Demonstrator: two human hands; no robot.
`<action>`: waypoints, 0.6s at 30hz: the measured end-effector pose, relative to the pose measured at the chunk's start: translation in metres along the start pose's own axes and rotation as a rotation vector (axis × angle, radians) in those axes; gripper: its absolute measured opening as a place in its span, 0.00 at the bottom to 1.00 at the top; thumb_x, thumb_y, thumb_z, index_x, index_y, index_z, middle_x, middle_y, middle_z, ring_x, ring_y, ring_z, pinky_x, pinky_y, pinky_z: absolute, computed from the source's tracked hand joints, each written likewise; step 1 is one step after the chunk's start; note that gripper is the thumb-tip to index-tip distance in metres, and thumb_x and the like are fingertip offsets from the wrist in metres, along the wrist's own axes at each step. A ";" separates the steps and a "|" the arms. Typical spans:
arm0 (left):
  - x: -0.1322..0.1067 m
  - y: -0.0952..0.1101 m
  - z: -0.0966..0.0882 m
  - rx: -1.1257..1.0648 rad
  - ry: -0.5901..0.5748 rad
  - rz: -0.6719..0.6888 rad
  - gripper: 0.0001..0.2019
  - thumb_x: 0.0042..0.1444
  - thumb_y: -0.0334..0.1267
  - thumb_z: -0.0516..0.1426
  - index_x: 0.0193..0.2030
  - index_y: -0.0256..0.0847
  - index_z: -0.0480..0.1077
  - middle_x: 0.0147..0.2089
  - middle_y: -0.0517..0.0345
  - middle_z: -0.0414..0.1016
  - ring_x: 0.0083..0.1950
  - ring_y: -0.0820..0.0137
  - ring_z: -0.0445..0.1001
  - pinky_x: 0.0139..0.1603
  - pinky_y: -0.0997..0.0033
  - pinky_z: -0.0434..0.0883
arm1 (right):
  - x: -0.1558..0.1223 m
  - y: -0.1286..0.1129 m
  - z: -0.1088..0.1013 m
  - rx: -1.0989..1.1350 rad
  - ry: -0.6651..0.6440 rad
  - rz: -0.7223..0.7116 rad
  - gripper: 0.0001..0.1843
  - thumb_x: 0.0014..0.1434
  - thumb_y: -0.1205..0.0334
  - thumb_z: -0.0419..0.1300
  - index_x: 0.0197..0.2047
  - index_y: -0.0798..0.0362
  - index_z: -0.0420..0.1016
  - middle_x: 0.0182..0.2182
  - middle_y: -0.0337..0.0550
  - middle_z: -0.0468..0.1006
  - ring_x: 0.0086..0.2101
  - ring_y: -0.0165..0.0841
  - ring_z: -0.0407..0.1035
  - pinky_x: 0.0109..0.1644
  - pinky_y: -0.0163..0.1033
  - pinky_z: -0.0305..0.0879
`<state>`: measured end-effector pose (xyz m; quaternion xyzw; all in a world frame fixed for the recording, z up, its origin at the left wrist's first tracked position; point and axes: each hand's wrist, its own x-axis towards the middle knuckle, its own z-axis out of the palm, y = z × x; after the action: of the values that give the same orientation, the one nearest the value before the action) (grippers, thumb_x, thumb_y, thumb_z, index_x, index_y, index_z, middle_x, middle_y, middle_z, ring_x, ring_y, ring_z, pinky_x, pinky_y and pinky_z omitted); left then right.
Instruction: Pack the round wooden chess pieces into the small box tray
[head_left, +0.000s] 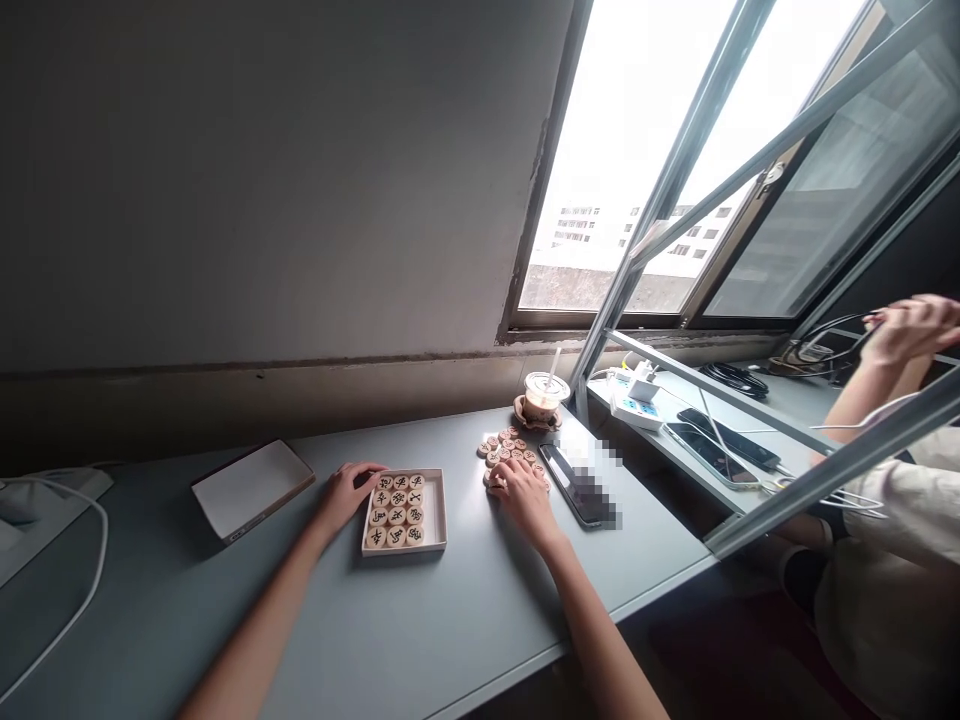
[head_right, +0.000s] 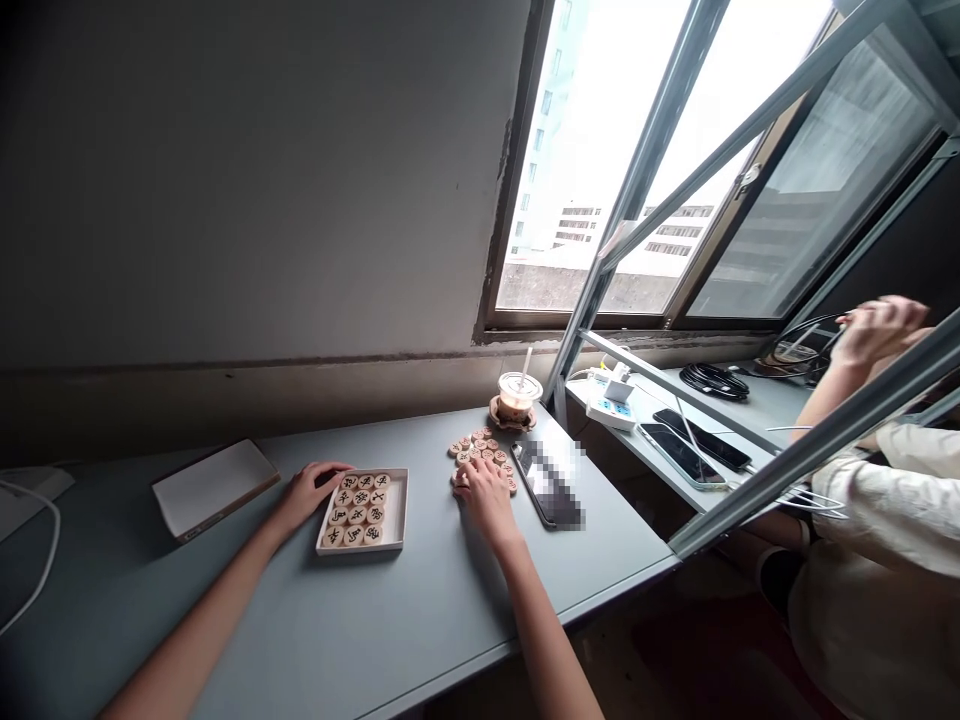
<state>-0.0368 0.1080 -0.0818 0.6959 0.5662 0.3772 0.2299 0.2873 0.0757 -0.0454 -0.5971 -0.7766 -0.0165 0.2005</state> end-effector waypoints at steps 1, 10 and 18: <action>0.000 0.001 0.000 -0.001 0.000 -0.003 0.17 0.54 0.49 0.51 0.39 0.43 0.77 0.43 0.51 0.78 0.49 0.58 0.70 0.53 0.57 0.67 | 0.000 0.001 0.000 0.053 -0.012 0.010 0.05 0.58 0.64 0.58 0.38 0.50 0.73 0.40 0.43 0.75 0.40 0.38 0.67 0.44 0.41 0.59; -0.005 0.008 -0.002 -0.012 0.005 -0.036 0.17 0.55 0.48 0.50 0.40 0.44 0.76 0.44 0.52 0.77 0.50 0.60 0.70 0.53 0.60 0.67 | -0.003 0.001 -0.003 0.137 -0.020 0.020 0.09 0.60 0.56 0.57 0.36 0.45 0.79 0.39 0.41 0.76 0.40 0.36 0.68 0.46 0.41 0.58; -0.004 0.006 -0.002 0.008 0.014 -0.024 0.16 0.54 0.46 0.51 0.40 0.44 0.77 0.42 0.53 0.78 0.48 0.60 0.71 0.52 0.60 0.67 | -0.006 0.001 0.006 -0.003 0.048 0.019 0.07 0.61 0.58 0.56 0.37 0.49 0.73 0.40 0.44 0.75 0.43 0.39 0.65 0.47 0.42 0.53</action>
<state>-0.0342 0.1028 -0.0770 0.6875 0.5775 0.3769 0.2276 0.2882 0.0724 -0.0529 -0.6043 -0.7658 -0.0301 0.2181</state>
